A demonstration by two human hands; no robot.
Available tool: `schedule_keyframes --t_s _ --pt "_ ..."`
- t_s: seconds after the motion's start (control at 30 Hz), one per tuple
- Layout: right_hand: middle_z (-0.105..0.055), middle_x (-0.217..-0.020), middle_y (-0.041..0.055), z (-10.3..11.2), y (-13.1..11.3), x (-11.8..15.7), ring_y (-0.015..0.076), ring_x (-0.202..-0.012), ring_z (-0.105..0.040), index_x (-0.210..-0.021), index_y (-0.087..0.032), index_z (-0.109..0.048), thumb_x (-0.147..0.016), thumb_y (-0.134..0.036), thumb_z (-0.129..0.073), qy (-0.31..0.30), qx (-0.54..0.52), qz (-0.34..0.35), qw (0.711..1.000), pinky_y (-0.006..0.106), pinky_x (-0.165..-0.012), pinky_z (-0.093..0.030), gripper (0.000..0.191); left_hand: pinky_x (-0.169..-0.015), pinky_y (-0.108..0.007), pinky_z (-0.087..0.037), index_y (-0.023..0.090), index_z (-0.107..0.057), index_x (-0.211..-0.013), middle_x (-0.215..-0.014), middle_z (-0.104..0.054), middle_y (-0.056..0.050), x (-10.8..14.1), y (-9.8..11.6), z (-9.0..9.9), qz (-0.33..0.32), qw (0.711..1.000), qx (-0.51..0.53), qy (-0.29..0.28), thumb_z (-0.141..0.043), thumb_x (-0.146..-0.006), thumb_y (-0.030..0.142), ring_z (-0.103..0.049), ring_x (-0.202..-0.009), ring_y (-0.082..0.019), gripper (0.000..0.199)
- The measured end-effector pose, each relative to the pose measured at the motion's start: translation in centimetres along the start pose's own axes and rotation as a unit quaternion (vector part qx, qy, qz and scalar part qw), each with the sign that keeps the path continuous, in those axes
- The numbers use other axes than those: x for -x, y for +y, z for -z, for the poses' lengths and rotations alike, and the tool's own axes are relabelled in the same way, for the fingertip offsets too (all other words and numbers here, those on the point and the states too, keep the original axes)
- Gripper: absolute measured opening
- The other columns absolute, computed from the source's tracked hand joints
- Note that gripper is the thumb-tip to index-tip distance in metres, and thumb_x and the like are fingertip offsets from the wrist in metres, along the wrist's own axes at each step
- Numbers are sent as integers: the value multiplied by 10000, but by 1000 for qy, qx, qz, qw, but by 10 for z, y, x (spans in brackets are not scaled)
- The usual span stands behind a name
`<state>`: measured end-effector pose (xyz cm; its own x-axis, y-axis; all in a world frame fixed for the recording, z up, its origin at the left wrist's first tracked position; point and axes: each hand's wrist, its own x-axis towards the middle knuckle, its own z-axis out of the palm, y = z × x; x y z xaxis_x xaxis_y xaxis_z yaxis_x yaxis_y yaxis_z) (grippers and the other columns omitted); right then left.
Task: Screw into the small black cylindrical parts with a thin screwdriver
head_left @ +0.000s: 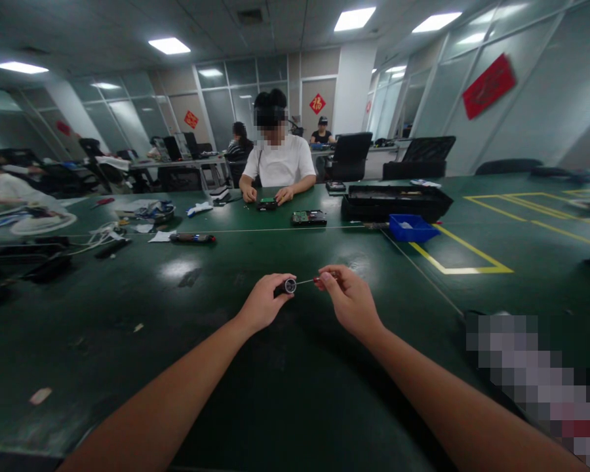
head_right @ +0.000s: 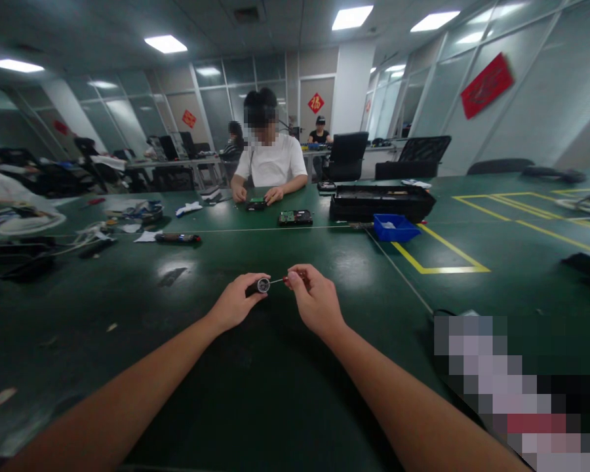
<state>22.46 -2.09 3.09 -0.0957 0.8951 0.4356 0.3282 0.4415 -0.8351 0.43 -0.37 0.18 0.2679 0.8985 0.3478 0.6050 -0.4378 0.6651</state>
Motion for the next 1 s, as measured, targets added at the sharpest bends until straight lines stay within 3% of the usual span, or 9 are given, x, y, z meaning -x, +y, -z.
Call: schedule_keyframes --t_s 0.27,0.47,0.63,0.83,1.0 --pt "-763 -884 56 1 -1 -1 208 -829 -730 -1017 -211 -663 -982 -433 -520 11 34 0 999 343 -759 -540 266 -1098 -455 -400 263 -659 -1285 -1296 -670 -52 0 0 2 1 1000 -2 -4 -678 -893 210 -569 -1230 -256 395" --pt "-677 -637 11 4 -3 -2 175 -562 -609 -761 -225 -657 -935 -542 -581 27 136 -2 990 304 -563 -430 370 -1080 -452 -410 262 -676 -1255 -1242 -697 -57 -1 -2 0 -37 999 -36 -4 -713 -873 231 -594 -1189 -261 384" --pt "-741 -855 31 3 -5 -1 195 -765 -700 -992 -228 -649 -951 -326 -524 -16 63 5 998 317 -685 -503 164 -1071 -457 -403 272 -674 -1261 -1236 -701 -51 -1 -4 -1 -50 997 -59 -19 -723 -875 257 -593 -1181 -260 390" --pt "-655 -675 -3 3 -4 0 174 -651 -641 -906 -229 -653 -1019 -417 -407 -42 75 -8 996 302 -639 -460 329 -1066 -450 -402 270 -668 -1268 -1236 -700 -45 0 -6 -1 -48 997 -62 -12 -721 -878 254 -598 -1162 -255 394" --pt "-690 -835 14 2 1 -1 184 -776 -668 -1102 -227 -619 -988 -336 -462 -40 42 -17 998 305 -695 -483 222 -1050 -440 -411 271 -669 -1261 -1219 -703 -42 -1 -5 1 -49 997 -59 -12 -725 -872 245 -604 -1146 -252 393"
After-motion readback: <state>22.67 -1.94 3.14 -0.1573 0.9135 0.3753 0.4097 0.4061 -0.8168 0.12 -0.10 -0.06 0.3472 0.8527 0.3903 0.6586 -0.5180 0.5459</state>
